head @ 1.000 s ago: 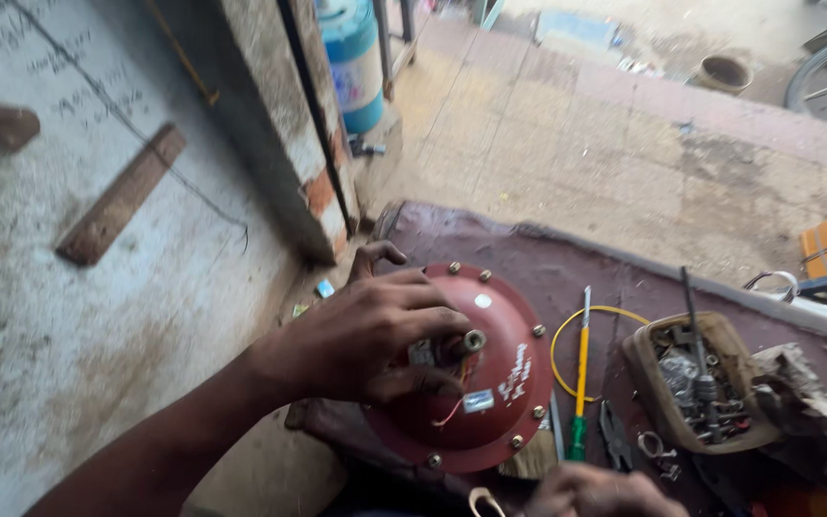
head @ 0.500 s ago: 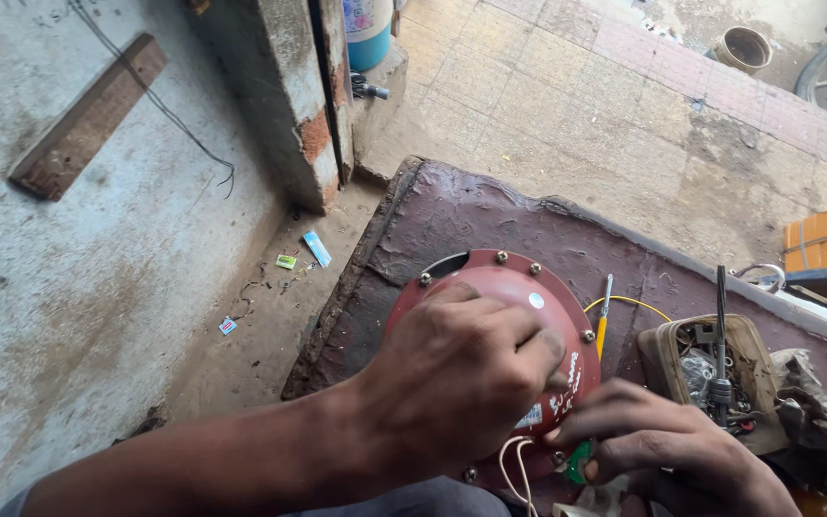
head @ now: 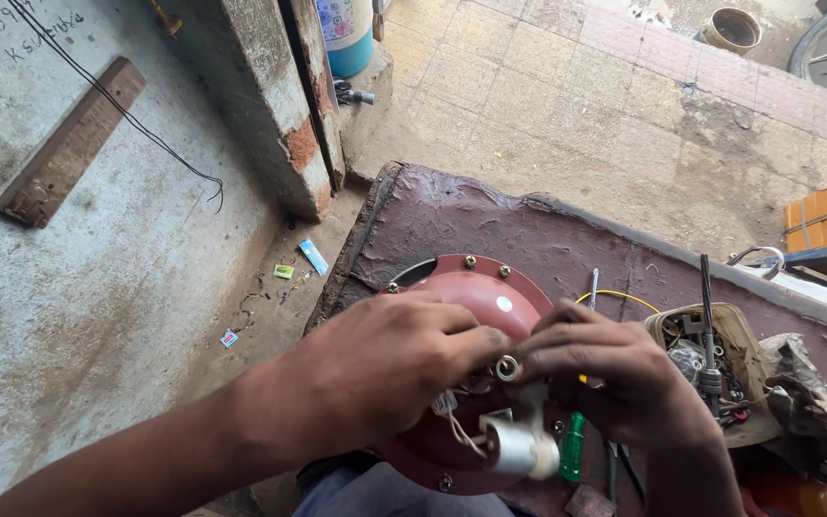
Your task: The person uses a screwdriver to tighten screws on a small white electrical component attached to a red circular fixture. They manipulate wires and secure the component to the fixture base.
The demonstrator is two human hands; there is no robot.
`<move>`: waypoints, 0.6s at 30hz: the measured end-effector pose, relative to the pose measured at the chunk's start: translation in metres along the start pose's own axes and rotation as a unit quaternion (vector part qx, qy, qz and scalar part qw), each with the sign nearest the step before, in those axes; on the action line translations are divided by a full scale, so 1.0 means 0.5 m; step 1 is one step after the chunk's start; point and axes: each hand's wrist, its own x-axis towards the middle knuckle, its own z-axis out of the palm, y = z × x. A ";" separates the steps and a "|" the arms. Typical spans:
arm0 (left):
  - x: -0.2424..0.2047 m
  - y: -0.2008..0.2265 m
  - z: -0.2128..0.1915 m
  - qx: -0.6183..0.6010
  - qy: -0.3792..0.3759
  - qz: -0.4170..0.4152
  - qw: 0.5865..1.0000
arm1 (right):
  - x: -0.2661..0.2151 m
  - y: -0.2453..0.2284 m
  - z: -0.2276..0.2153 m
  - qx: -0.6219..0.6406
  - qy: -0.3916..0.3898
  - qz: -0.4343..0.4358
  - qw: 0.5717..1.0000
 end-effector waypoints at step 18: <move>0.014 0.000 -0.011 0.125 0.119 0.076 0.982 | 0.008 -0.043 0.080 -0.148 0.175 0.022 0.973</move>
